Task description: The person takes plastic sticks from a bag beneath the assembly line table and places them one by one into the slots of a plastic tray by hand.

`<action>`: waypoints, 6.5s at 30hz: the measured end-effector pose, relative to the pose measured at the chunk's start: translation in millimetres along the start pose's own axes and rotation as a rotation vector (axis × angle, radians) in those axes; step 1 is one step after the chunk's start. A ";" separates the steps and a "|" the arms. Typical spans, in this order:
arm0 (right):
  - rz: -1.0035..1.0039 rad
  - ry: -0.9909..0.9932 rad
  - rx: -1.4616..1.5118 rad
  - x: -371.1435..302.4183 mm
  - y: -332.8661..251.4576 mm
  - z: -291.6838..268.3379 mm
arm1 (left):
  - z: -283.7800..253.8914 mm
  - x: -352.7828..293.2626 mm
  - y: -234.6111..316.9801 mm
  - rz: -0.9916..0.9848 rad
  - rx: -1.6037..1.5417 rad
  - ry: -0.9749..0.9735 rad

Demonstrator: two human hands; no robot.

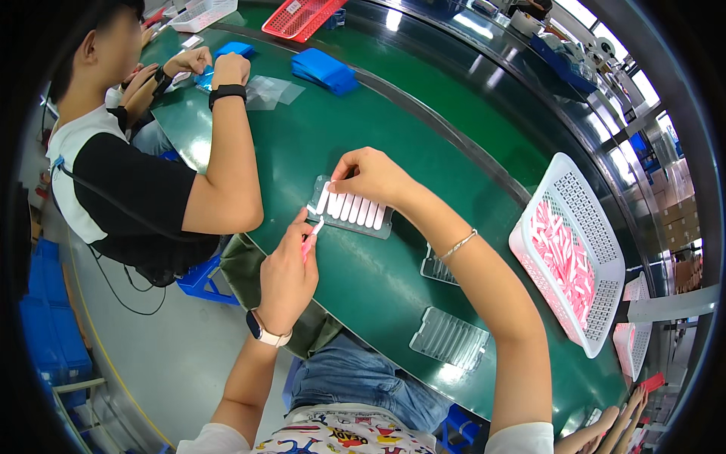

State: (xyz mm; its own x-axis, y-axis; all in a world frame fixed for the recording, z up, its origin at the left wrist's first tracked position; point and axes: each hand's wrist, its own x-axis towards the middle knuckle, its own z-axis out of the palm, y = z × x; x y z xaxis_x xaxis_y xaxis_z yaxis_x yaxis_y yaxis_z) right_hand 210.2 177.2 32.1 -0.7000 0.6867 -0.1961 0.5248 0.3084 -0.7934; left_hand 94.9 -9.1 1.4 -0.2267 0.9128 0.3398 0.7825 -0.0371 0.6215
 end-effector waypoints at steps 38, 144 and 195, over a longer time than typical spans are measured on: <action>0.086 0.563 -0.612 -309.5 46.0 2.3 | 12.1 -66.9 91.1 -0.551 -1.153 -0.464; 0.056 0.710 0.015 -320.5 57.5 17.4 | 52.8 -81.5 134.3 -0.796 -1.224 -0.855; 0.185 0.585 0.229 -328.3 55.1 10.7 | 44.2 -90.9 113.4 -0.375 -1.307 -0.700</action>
State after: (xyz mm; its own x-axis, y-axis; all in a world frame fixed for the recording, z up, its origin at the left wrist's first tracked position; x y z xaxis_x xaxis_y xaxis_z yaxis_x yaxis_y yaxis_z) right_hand 463.8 -38.3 46.6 -0.1950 0.9797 -0.0459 0.4495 0.0476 -0.8920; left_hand 229.8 -78.2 9.8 0.3156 0.9397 -0.1317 -0.3834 0.2533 0.8882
